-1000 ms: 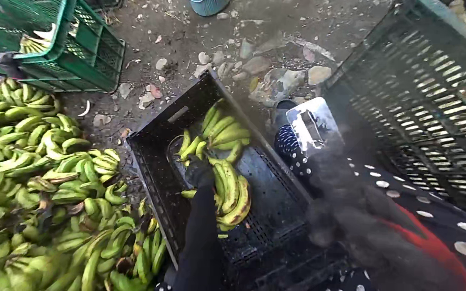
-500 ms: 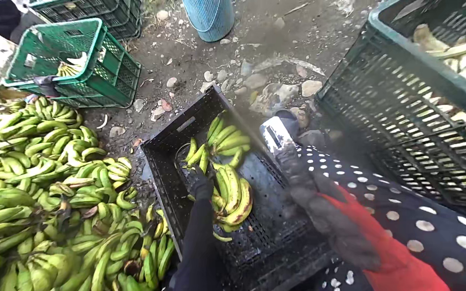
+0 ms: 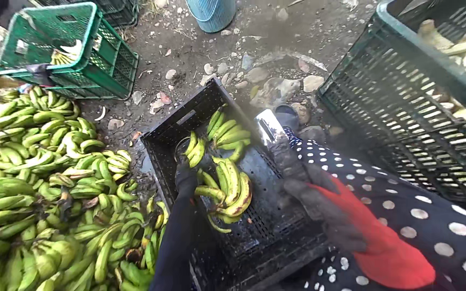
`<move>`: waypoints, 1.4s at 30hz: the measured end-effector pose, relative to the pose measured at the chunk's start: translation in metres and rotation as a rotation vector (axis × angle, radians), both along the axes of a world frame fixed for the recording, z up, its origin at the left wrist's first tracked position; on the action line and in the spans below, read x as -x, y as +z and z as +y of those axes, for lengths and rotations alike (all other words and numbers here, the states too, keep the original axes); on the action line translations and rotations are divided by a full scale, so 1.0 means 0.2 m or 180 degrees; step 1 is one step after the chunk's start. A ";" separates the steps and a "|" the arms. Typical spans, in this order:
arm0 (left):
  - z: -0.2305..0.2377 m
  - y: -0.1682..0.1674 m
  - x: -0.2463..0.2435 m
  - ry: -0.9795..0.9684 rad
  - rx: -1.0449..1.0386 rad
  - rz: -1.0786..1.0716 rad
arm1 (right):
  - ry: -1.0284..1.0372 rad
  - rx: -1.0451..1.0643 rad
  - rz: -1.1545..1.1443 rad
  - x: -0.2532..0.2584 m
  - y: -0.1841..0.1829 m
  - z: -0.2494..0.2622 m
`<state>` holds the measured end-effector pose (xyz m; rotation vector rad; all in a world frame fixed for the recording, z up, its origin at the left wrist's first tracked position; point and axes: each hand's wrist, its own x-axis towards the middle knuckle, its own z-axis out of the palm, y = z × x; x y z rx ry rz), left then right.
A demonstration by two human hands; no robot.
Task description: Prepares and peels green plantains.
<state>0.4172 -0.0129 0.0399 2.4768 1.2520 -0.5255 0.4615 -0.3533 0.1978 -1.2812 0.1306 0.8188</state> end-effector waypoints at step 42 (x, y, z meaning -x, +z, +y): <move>-0.65 0.73 0.97 0.1641 0.1603 -0.4117 | 0.0962 -0.0146 -0.0343 0.85 -0.11 0.27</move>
